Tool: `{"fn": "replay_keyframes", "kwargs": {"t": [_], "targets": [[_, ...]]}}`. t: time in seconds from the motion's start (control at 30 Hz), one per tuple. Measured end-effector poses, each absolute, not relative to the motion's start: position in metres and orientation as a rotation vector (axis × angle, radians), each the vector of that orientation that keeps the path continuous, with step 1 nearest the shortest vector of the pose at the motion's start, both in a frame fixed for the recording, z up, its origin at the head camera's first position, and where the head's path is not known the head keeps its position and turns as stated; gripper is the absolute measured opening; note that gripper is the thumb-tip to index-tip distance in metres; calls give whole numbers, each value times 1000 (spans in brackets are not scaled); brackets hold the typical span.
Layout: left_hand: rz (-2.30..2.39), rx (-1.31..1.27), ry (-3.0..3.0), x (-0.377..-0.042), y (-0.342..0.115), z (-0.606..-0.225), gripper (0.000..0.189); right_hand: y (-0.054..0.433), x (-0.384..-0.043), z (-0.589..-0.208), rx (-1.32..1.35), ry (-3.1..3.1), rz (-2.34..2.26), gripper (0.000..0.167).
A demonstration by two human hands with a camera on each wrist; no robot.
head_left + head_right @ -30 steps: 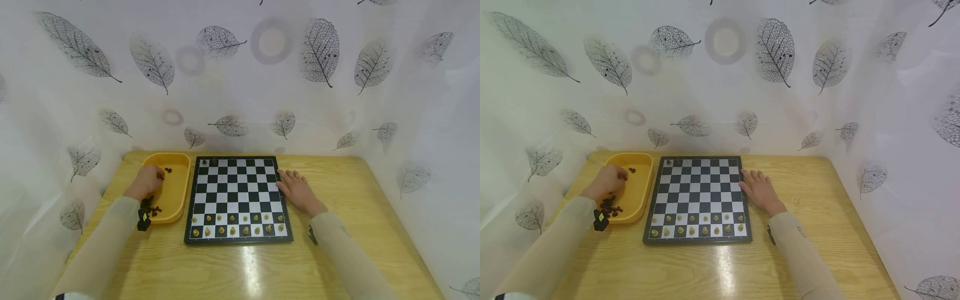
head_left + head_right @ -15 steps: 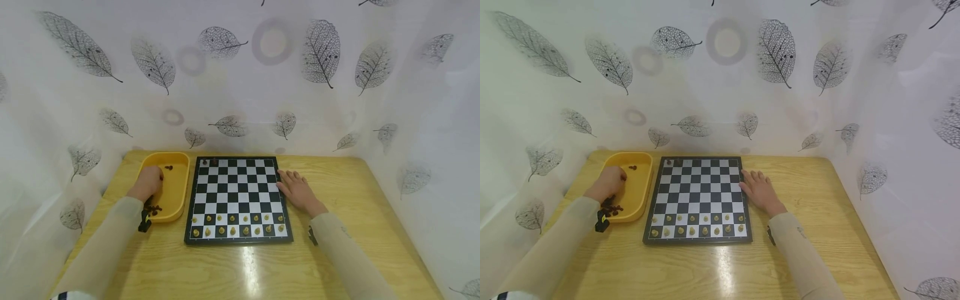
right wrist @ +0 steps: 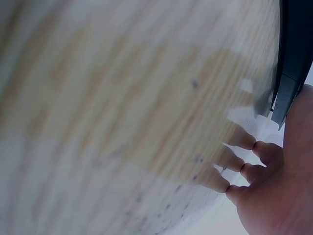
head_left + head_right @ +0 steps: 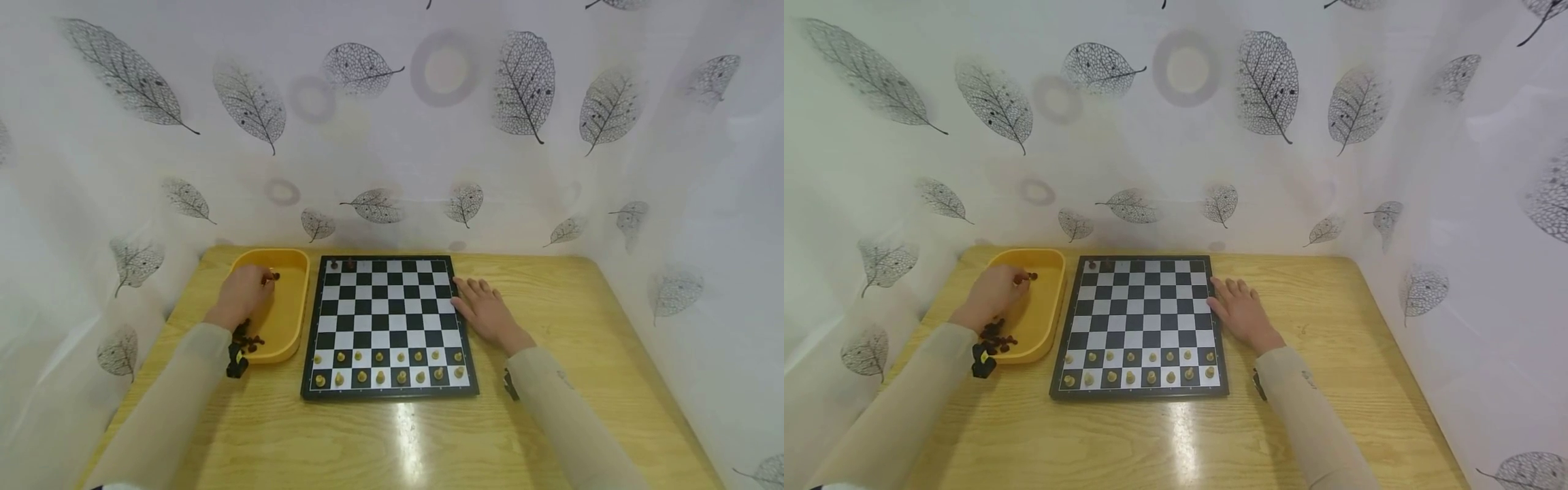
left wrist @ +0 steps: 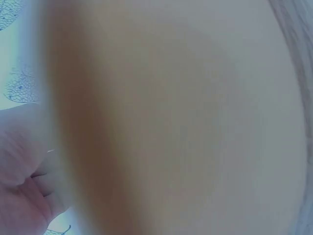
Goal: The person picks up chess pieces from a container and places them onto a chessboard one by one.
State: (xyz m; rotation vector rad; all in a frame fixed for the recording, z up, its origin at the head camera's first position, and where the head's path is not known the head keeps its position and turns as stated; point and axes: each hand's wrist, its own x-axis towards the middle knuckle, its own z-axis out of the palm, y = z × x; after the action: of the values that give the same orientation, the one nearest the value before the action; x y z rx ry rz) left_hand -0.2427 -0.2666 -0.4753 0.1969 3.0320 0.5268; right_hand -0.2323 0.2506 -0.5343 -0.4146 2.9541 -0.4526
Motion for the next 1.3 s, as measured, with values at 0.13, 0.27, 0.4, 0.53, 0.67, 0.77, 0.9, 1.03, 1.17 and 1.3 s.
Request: {"fn": "replay_keyframes", "kwargs": {"t": [0.13, 0.27, 0.4, 0.53, 0.67, 0.77, 0.9, 1.03, 1.17, 1.3], "targets": [[600, 249, 3096, -243, -262, -467, 24, 251, -233, -534, -417, 2957, -435, 71], [665, 297, 3143, -243, -254, -458, 27, 251, -233, -533, -424, 2956, -437, 70], [755, 251, 3138, -244, -242, -449, 31, 251, -232, -533, -429, 2957, -446, 70], [858, 203, 3105, -247, -228, -440, 35, 252, -232, -534, -430, 2956, -451, 70], [957, 170, 3050, -248, -214, -433, 37, 251, -232, -533, -435, 2954, -453, 69], [1001, 203, 3061, -252, -203, -430, 36, 251, -232, -532, -433, 2952, -458, 69], [1030, 278, 3107, -258, -188, -431, 32, 251, -232, -531, -432, 2951, -458, 69], [1085, 286, 3054, -261, -172, -430, 31, 251, -232, -531, -432, 2945, -455, 69], [1122, 309, 3016, -267, -157, -433, 31, 251, -232, -531, -426, 2940, -455, 69], [1150, 321, 2987, -273, -143, -439, 28, 251, -232, -531, -429, 2942, -451, 70]]}}
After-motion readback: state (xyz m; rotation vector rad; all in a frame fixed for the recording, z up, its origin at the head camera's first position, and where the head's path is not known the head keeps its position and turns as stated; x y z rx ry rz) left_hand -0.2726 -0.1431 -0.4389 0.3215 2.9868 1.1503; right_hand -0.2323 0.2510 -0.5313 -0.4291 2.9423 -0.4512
